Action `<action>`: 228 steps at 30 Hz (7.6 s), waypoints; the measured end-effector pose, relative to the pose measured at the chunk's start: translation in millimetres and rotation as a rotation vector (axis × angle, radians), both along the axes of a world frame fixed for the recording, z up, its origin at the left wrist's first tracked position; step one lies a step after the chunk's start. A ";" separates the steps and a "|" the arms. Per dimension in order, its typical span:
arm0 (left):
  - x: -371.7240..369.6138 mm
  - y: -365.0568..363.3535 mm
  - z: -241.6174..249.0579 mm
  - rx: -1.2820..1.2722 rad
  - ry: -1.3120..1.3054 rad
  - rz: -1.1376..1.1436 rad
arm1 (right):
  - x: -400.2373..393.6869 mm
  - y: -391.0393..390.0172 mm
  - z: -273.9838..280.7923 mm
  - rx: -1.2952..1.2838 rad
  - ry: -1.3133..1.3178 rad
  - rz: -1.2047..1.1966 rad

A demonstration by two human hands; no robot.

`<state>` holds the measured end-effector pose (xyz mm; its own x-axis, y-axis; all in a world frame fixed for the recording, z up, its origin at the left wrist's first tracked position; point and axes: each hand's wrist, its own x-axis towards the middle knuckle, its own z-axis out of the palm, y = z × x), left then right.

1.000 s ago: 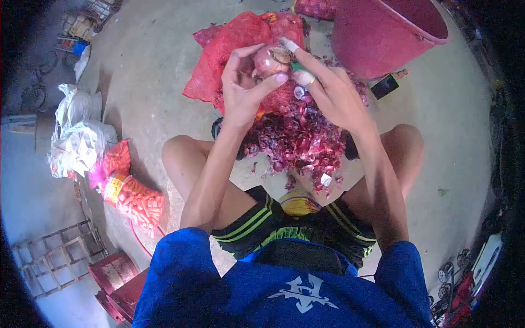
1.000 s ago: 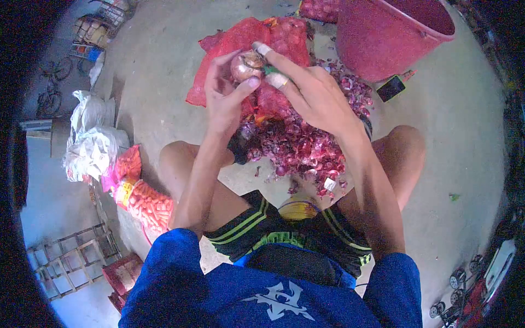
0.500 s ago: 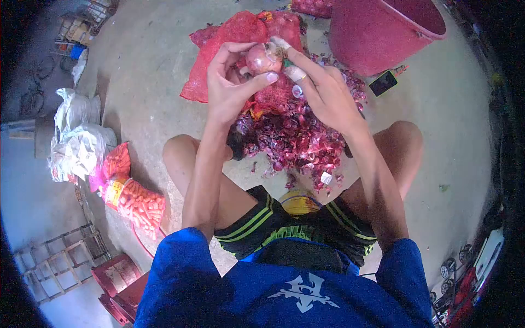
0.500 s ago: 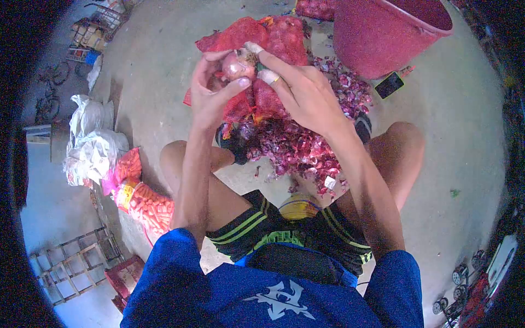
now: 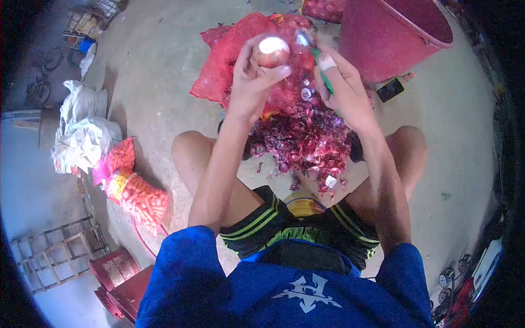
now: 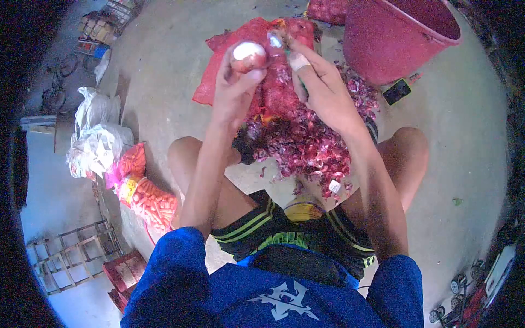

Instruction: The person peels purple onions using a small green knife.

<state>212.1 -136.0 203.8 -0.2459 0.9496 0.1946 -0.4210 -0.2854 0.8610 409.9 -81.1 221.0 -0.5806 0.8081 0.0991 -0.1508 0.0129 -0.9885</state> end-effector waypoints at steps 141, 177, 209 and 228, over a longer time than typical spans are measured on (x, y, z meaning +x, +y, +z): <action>26.9 -10.3 1.5 -0.148 0.048 -0.236 | 32.7 49.2 12.8 0.134 0.223 -0.596; -14.7 -33.8 36.7 -0.020 0.442 -0.301 | 43.8 44.6 -46.5 0.580 -1.058 0.021; -174.5 153.4 -310.0 -0.808 1.417 0.330 | 91.8 43.7 21.2 0.359 -1.202 0.137; -159.8 24.4 -44.2 -0.402 1.393 -0.576 | 78.5 30.1 20.8 0.375 -1.050 0.182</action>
